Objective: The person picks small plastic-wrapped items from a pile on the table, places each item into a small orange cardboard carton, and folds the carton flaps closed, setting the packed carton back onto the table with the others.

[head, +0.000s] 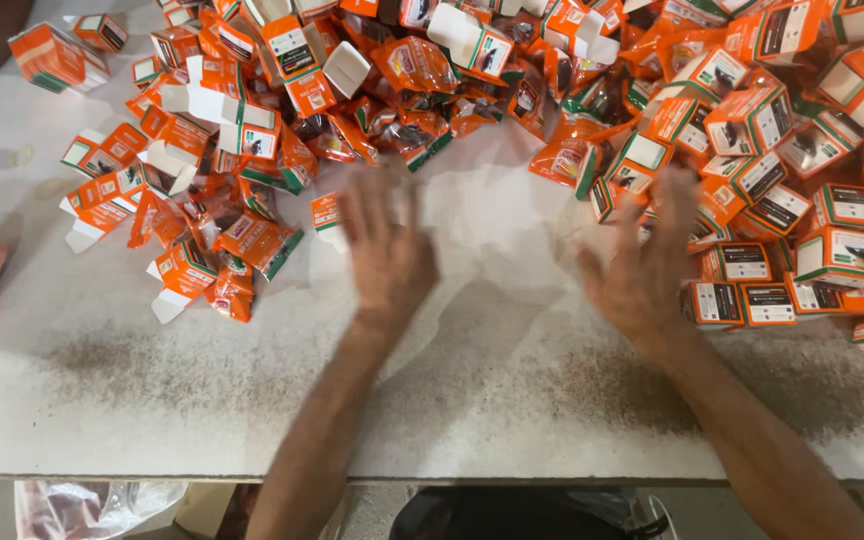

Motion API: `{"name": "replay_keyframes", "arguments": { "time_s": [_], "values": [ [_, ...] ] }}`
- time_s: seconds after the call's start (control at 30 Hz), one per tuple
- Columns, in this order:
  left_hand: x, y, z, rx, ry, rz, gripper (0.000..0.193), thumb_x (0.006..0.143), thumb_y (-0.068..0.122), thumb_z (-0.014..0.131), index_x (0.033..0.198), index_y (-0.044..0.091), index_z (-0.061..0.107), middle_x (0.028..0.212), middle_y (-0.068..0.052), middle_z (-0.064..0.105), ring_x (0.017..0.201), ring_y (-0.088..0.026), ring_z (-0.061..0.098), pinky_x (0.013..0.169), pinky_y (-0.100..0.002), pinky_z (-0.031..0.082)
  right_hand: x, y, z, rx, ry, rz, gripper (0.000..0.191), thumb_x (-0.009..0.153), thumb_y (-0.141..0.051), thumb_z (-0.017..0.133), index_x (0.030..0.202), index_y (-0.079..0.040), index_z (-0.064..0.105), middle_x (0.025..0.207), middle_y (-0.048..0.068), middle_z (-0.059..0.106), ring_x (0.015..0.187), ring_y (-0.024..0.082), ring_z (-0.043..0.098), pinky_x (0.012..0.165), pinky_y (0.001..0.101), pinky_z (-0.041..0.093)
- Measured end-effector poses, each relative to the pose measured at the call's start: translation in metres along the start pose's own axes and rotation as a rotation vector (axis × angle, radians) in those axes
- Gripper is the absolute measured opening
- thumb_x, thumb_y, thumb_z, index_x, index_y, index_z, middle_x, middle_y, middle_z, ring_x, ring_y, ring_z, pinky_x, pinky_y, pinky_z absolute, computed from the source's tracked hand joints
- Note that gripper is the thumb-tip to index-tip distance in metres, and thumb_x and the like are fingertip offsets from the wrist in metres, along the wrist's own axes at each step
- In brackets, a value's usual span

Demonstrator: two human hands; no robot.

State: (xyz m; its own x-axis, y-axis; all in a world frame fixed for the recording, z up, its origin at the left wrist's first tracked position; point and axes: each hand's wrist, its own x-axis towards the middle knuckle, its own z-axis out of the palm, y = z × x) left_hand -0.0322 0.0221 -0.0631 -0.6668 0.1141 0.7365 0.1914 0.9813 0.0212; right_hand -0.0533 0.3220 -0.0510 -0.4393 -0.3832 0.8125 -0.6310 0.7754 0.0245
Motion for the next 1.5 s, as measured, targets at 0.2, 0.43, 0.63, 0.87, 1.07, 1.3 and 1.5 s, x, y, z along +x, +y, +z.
{"name": "replay_keyframes", "arguments": {
  "time_s": [0.2,0.43,0.63,0.87,1.07,1.3,1.5],
  "values": [
    [-0.003,-0.055,-0.006,-0.004,-0.213,-0.201,0.052,0.082,0.020,0.077,0.132,0.017,0.062,0.146,-0.027,0.043,0.119,-0.046,0.057,0.088,-0.055,0.053,-0.012,-0.043,0.021,0.458,-0.275,-0.109,0.079,0.088,-0.017,0.079,0.152,-0.013,0.032,0.156,0.022,0.037,0.146,0.045,0.040,0.121,0.0538,0.038],
    [-0.004,0.051,0.000,-1.240,-0.555,-0.416,0.043,0.108,0.044,0.041,0.129,0.009,0.056,0.110,-0.017,0.067,0.101,-0.030,0.065,0.086,-0.038,0.051,-0.014,-0.049,0.014,0.743,-0.371,0.018,0.090,0.081,-0.005,0.070,0.156,0.001,0.021,0.157,0.033,0.032,0.145,0.050,0.038,0.117,0.0541,0.040],
    [0.066,0.040,0.018,-0.618,-0.568,-0.471,0.035,0.102,0.039,0.059,0.110,0.007,0.070,0.098,-0.022,0.074,0.089,-0.035,0.073,0.084,-0.046,0.054,-0.026,-0.049,0.022,0.854,-0.483,0.415,0.066,0.092,-0.016,0.073,0.139,0.003,0.031,0.136,0.022,0.052,0.128,0.039,0.054,0.109,0.0487,0.043],
    [0.142,0.091,0.081,-0.452,-0.372,0.478,0.114,0.049,0.018,0.085,0.152,0.006,0.038,0.145,-0.019,0.052,0.121,-0.041,0.057,0.077,-0.057,0.052,-0.024,-0.040,0.021,0.742,-0.470,0.228,0.063,0.089,-0.014,0.075,0.137,0.002,0.038,0.139,0.026,0.049,0.134,0.043,0.048,0.113,0.0490,0.037],
    [0.135,0.081,0.081,-0.281,-0.679,0.369,0.093,0.076,0.023,0.084,0.158,0.019,0.039,0.135,-0.016,0.053,0.118,-0.033,0.062,0.084,-0.047,0.059,-0.034,-0.032,0.027,0.758,-0.475,0.437,0.069,0.091,-0.014,0.071,0.144,0.002,0.030,0.134,0.027,0.056,0.127,0.044,0.055,0.105,0.0495,0.045],
    [0.092,0.013,0.042,-0.393,-0.340,0.283,0.059,0.067,0.035,0.090,0.111,0.005,0.064,0.135,-0.031,0.048,0.108,-0.044,0.063,0.073,-0.048,0.060,-0.023,-0.012,0.045,0.655,-0.360,0.587,0.063,0.097,-0.014,0.067,0.144,0.003,0.029,0.126,0.027,0.062,0.116,0.046,0.064,0.096,0.0496,0.051],
    [0.055,-0.022,0.023,-0.317,-0.586,0.173,0.055,0.078,0.025,0.085,0.122,0.004,0.059,0.110,-0.022,0.057,0.086,-0.040,0.068,0.067,-0.048,0.058,-0.026,-0.032,0.036,0.936,-0.248,0.591,0.063,0.097,-0.019,0.067,0.141,0.004,0.027,0.124,0.024,0.063,0.113,0.038,0.069,0.096,0.0455,0.054]
  ]
}}
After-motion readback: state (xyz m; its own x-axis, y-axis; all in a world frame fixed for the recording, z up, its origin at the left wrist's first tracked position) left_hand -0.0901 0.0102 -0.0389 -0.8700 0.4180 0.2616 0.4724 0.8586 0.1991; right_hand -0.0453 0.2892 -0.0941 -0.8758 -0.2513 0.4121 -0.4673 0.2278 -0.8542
